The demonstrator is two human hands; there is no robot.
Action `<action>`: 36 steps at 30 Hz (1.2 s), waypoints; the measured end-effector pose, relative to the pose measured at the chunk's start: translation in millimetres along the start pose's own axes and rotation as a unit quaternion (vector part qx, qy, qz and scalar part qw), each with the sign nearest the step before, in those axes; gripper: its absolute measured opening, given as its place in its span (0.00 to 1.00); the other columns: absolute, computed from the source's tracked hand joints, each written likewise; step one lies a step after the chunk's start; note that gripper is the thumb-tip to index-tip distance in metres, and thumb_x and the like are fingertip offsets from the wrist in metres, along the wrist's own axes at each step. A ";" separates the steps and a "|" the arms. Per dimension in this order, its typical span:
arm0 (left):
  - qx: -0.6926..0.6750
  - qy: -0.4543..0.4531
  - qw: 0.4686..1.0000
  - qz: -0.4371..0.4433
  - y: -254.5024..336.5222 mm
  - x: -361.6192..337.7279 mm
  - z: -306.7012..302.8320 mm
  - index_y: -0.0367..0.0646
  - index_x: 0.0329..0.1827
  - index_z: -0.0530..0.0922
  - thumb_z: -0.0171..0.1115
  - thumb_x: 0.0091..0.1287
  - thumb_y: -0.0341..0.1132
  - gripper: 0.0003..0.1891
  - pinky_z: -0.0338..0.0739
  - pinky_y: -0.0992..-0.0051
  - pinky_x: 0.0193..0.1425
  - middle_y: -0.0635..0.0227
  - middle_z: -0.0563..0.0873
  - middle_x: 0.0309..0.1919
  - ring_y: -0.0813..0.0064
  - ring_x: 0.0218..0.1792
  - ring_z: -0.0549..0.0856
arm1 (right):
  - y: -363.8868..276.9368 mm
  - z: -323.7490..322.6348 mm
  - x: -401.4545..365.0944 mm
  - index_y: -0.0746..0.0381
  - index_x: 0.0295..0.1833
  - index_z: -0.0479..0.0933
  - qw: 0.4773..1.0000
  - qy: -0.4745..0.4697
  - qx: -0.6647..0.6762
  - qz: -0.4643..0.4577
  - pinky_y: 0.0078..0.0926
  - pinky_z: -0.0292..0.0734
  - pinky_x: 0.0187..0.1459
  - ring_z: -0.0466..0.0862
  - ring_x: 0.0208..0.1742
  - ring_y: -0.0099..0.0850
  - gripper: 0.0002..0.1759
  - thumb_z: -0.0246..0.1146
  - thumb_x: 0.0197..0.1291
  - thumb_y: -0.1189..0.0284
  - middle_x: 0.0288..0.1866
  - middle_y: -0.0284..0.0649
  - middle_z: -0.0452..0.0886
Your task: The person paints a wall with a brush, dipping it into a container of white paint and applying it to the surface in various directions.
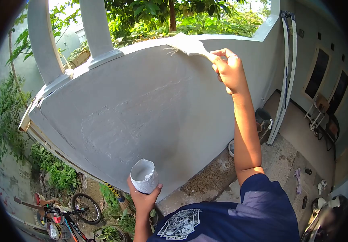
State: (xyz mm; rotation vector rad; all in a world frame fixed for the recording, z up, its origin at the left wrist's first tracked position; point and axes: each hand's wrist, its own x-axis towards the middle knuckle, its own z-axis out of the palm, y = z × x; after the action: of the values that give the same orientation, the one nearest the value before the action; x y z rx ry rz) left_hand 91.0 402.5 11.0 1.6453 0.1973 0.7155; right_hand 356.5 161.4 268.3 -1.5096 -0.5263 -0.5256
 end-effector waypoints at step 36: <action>0.030 -0.006 1.000 0.004 6.5 -15.6 -1.0 0.36 0.70 0.63 0.83 0.47 0.33 0.47 0.73 0.64 0.66 0.56 0.78 0.58 0.64 0.59 0.79 | 14.3 16.4 -30.5 0.66 0.46 0.78 0.998 0.058 0.016 -0.012 0.14 0.63 0.26 0.71 0.25 0.13 0.12 0.69 0.68 0.68 0.25 0.29 0.77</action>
State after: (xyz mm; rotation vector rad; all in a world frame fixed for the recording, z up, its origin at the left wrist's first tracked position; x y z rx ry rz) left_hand 76.4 394.0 11.9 1.7082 0.2066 0.7119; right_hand 341.6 177.7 238.1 -1.4355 -0.4599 -0.6167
